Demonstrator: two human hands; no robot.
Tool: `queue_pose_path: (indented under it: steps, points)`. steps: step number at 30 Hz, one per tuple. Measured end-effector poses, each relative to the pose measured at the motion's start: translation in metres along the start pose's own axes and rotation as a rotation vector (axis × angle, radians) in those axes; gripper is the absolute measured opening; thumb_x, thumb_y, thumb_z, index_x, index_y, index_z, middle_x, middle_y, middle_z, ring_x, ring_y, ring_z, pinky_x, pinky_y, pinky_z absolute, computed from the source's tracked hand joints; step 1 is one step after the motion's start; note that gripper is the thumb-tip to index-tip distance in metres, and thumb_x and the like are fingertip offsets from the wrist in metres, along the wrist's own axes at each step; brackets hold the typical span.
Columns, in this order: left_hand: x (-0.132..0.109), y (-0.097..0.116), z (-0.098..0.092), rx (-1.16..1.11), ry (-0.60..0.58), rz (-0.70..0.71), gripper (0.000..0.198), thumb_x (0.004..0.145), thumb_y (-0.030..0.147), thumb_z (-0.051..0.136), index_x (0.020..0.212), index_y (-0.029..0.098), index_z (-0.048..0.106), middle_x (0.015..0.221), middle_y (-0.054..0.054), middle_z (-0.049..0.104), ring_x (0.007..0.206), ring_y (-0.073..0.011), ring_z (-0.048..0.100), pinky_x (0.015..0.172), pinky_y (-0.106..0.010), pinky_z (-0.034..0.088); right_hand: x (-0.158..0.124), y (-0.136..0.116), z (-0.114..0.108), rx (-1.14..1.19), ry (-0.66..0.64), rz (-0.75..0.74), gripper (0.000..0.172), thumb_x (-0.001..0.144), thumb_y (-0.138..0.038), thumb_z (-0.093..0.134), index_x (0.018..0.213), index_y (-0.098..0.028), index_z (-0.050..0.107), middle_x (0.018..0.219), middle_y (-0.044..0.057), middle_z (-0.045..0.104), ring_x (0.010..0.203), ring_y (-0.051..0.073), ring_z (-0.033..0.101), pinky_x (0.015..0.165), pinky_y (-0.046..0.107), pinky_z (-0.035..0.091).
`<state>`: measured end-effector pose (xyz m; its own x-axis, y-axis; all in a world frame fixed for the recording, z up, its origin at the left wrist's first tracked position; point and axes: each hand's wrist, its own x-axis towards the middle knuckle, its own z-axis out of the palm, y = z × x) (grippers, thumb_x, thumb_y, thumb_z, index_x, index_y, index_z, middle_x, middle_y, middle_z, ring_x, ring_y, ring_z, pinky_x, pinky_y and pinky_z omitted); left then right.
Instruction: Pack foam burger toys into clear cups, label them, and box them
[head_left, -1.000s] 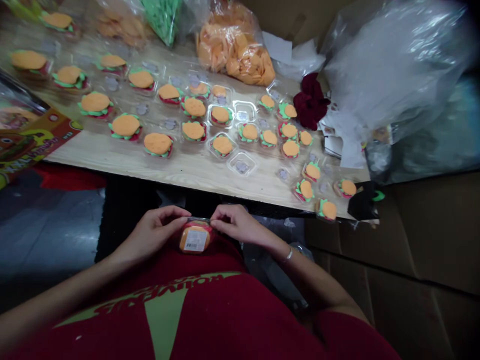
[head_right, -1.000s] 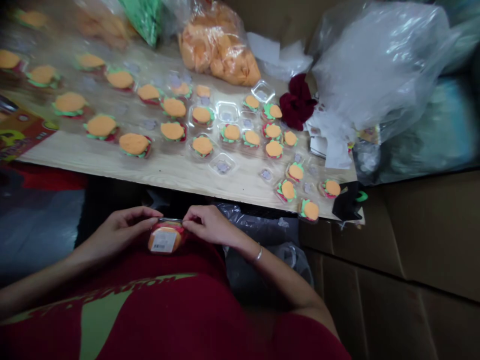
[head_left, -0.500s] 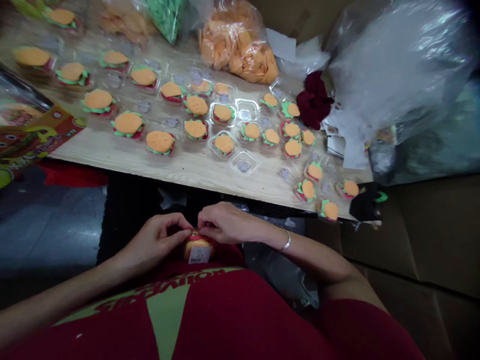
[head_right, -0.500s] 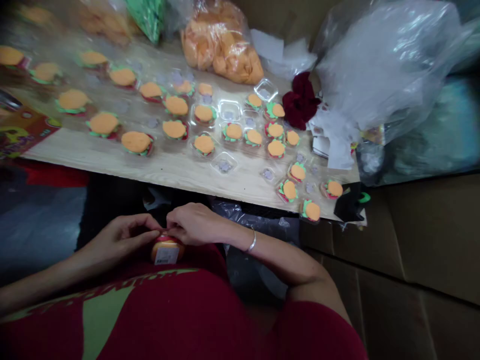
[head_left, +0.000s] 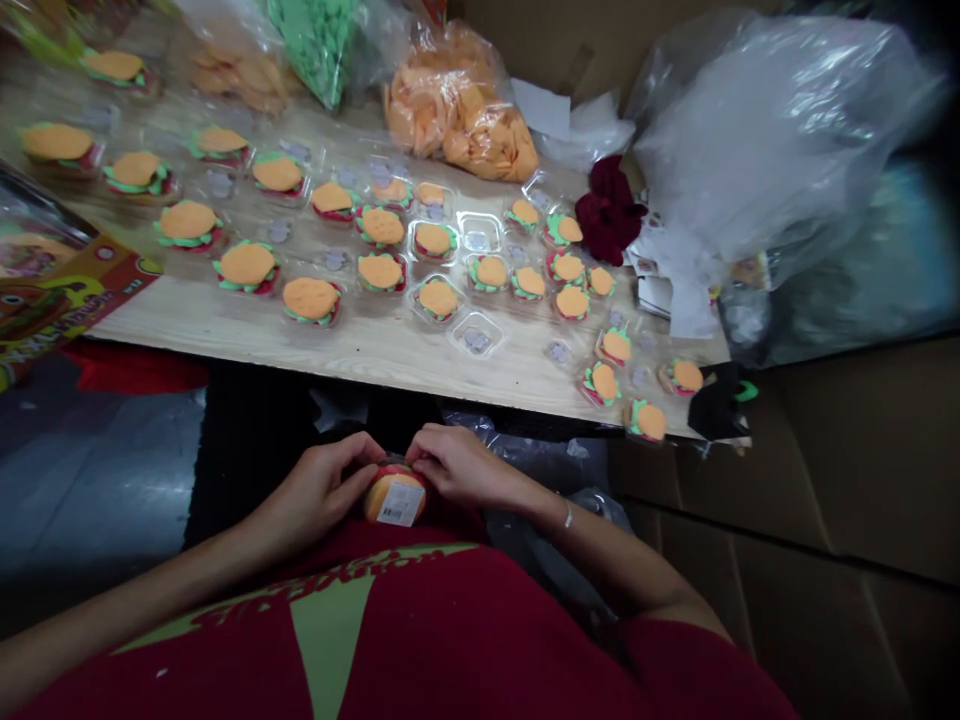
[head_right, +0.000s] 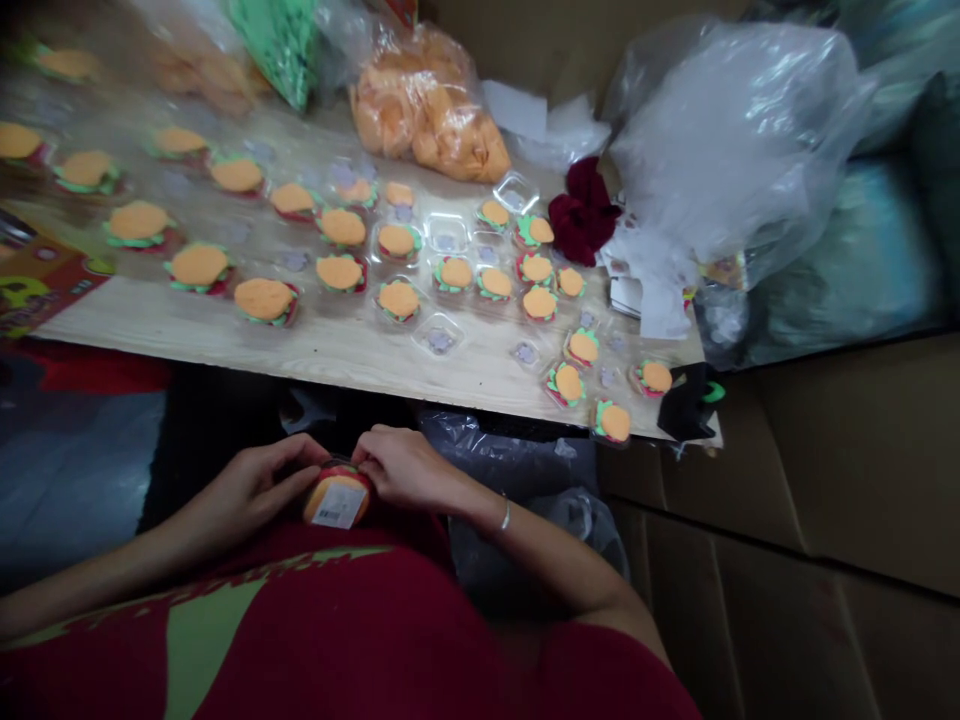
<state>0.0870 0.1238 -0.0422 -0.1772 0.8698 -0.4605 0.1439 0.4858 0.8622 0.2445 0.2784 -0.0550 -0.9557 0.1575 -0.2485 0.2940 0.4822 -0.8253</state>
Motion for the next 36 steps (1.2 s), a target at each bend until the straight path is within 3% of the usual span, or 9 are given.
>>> queue_pose_path:
  steps: [3, 6, 8, 13, 16, 20, 22, 27, 36]
  points:
    - [0.001, -0.006, -0.018, -0.129, -0.083, 0.054, 0.031, 0.089, 0.037, 0.059, 0.113, 0.017, 0.062, 0.091, -0.005, 0.066, 0.081, -0.0188, 0.061, 0.072, -0.029, 0.050, 0.004, 0.013, -0.006, 0.292, 0.026, 0.026, 0.008, 0.086, -0.012, 0.057, 0.085, -0.014, 0.065, 0.081, 0.003, 0.063, 0.072, 0.011, 0.054, 0.067, 0.024, 0.040]
    - [0.006, -0.017, -0.039, -0.135, -0.230, 0.204, 0.047, 0.089, 0.026, 0.063, 0.134, 0.031, 0.055, 0.105, -0.003, 0.065, 0.095, -0.0181, 0.063, 0.086, -0.030, 0.051, 0.014, 0.038, -0.006, 0.689, 0.017, 0.169, 0.007, 0.085, -0.020, 0.061, 0.085, -0.014, 0.065, 0.075, 0.000, 0.063, 0.064, 0.009, 0.052, 0.063, 0.023, 0.040]
    - [0.011, -0.024, -0.045, -0.050, -0.238, 0.351, 0.040, 0.088, 0.022, 0.065, 0.126, 0.035, 0.064, 0.107, -0.002, 0.062, 0.101, -0.0169, 0.061, 0.091, -0.028, 0.048, 0.021, 0.051, 0.007, 0.874, -0.001, 0.249, 0.011, 0.081, -0.024, 0.067, 0.084, -0.014, 0.066, 0.072, -0.001, 0.063, 0.061, 0.008, 0.051, 0.062, 0.022, 0.040]
    - [0.022, -0.025, -0.027, -0.102, -0.029, 0.562, 0.017, 0.085, 0.028, 0.073, 0.101, 0.031, 0.075, 0.119, -0.002, 0.056, 0.113, -0.0184, 0.054, 0.097, -0.026, 0.045, 0.026, 0.051, 0.059, 1.262, -0.142, 0.345, 0.032, 0.062, -0.032, 0.082, 0.082, -0.015, 0.065, 0.073, -0.001, 0.062, 0.062, 0.009, 0.052, 0.063, 0.023, 0.041]
    - [0.023, -0.018, -0.015, -0.331, -0.144, 0.438, 0.008, 0.090, 0.029, 0.068, 0.086, 0.022, 0.068, 0.119, -0.004, 0.061, 0.107, -0.0187, 0.061, 0.089, -0.027, 0.050, 0.015, 0.040, 0.072, 1.203, -0.058, 0.315, 0.036, 0.060, -0.034, 0.084, 0.083, -0.016, 0.064, 0.078, -0.001, 0.061, 0.068, 0.011, 0.052, 0.067, 0.024, 0.041]
    - [0.025, -0.020, -0.009, -0.509, -0.077, 0.249, 0.026, 0.087, 0.031, 0.071, 0.072, 0.016, 0.057, 0.098, -0.003, 0.066, 0.087, -0.0139, 0.064, 0.076, -0.021, 0.051, -0.009, 0.025, 0.060, 0.818, 0.451, 0.179, 0.014, 0.079, -0.030, 0.067, 0.081, -0.017, 0.066, 0.079, 0.000, 0.056, 0.074, 0.012, 0.050, 0.070, 0.026, 0.042]
    - [0.026, -0.023, -0.008, -0.549, -0.056, 0.189, 0.028, 0.084, 0.033, 0.075, 0.072, 0.016, 0.056, 0.096, -0.003, 0.067, 0.086, -0.0145, 0.064, 0.074, -0.021, 0.052, -0.021, 0.018, 0.053, 0.731, 0.548, 0.081, 0.018, 0.088, -0.030, 0.055, 0.090, -0.018, 0.069, 0.082, 0.001, 0.056, 0.076, 0.013, 0.053, 0.073, 0.028, 0.044]
    - [0.026, -0.026, -0.006, -0.514, -0.116, 0.019, 0.030, 0.081, 0.044, 0.076, 0.089, 0.017, 0.066, 0.092, -0.004, 0.068, 0.080, -0.0155, 0.063, 0.071, -0.023, 0.052, -0.031, 0.007, 0.053, 0.603, 0.521, 0.080, 0.016, 0.083, -0.032, 0.067, 0.090, -0.018, 0.070, 0.083, 0.002, 0.059, 0.075, 0.013, 0.055, 0.071, 0.027, 0.045]
    - [0.018, -0.018, -0.004, -0.420, -0.169, -0.034, 0.033, 0.085, 0.050, 0.067, 0.084, 0.017, 0.058, 0.095, -0.005, 0.068, 0.086, -0.0200, 0.063, 0.074, -0.027, 0.049, -0.018, 0.010, 0.056, 1.004, 0.407, 0.239, 0.029, 0.073, -0.043, 0.075, 0.078, -0.016, 0.067, 0.072, 0.000, 0.063, 0.062, 0.011, 0.055, 0.062, 0.026, 0.047]
